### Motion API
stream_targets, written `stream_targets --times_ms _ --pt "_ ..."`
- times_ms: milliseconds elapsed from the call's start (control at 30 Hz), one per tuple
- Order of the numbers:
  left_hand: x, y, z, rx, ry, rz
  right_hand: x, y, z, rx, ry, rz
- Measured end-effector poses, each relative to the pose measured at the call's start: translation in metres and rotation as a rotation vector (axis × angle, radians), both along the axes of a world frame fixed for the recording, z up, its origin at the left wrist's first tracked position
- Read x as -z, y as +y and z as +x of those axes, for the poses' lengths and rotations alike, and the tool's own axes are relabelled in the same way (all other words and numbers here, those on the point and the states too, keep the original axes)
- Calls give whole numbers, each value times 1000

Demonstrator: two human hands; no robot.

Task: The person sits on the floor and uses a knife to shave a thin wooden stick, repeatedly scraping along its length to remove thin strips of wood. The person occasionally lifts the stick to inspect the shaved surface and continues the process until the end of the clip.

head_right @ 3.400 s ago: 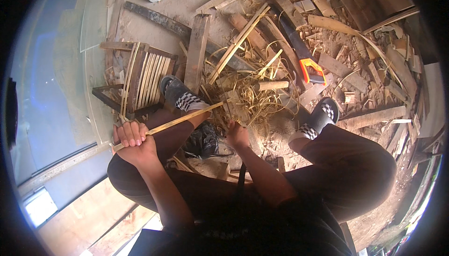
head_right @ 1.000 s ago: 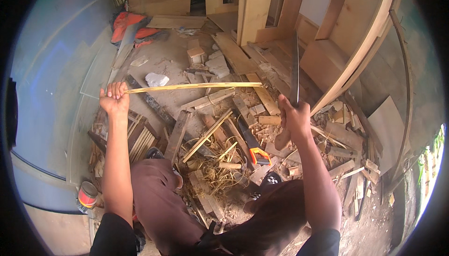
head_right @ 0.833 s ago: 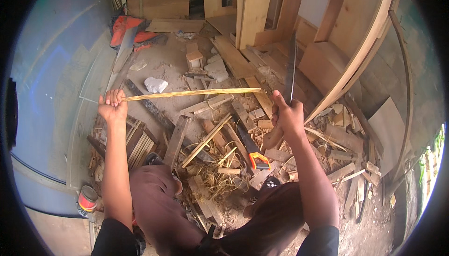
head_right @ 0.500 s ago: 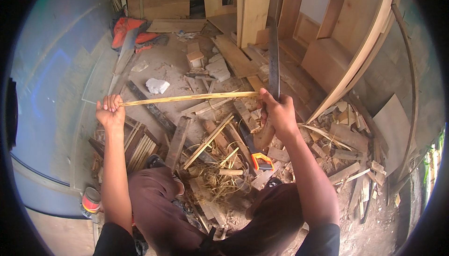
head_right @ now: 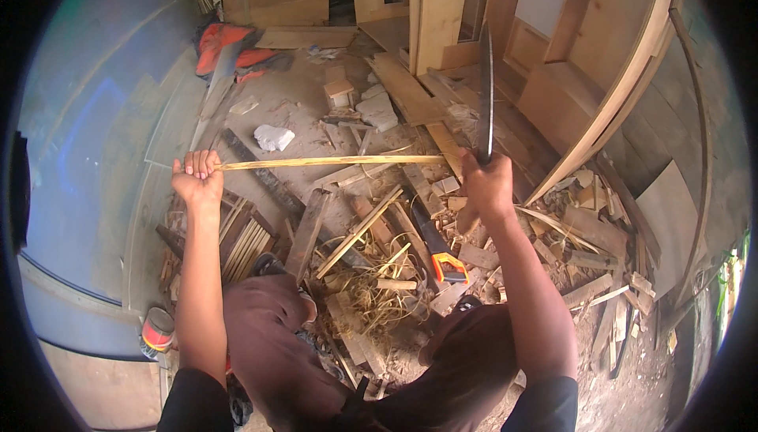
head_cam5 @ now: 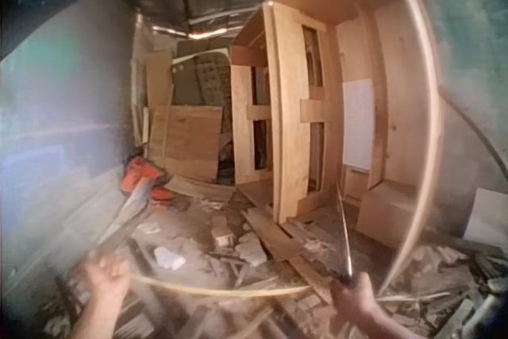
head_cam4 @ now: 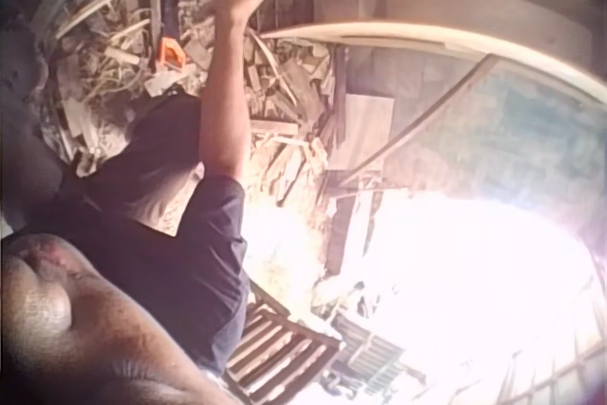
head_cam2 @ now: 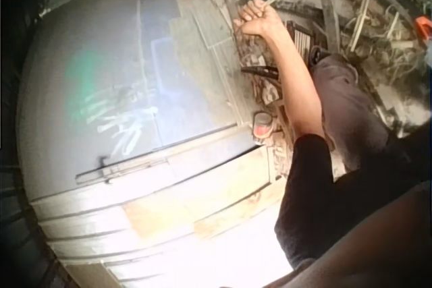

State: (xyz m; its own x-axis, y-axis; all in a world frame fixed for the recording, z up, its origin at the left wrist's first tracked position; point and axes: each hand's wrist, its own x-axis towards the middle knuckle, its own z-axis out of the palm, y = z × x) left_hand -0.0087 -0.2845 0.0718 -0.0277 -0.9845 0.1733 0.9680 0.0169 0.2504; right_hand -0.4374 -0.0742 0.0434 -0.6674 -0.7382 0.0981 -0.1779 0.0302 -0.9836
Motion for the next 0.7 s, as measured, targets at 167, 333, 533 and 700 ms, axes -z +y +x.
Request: stream_targets --times_ms 167,333,533,700 --pt "-9 14 -10 -147 -183 217 5 3 -9 39 106 -4" --pt "12 14 -36 -42 -350 126 -1 1 30 -142 -35 150" --pt "21 38 -72 31 -496 107 18 -6 108 -424 -249 349" --pt "23 45 -94 77 -454 91 29 -11 146 -681 -438 282"
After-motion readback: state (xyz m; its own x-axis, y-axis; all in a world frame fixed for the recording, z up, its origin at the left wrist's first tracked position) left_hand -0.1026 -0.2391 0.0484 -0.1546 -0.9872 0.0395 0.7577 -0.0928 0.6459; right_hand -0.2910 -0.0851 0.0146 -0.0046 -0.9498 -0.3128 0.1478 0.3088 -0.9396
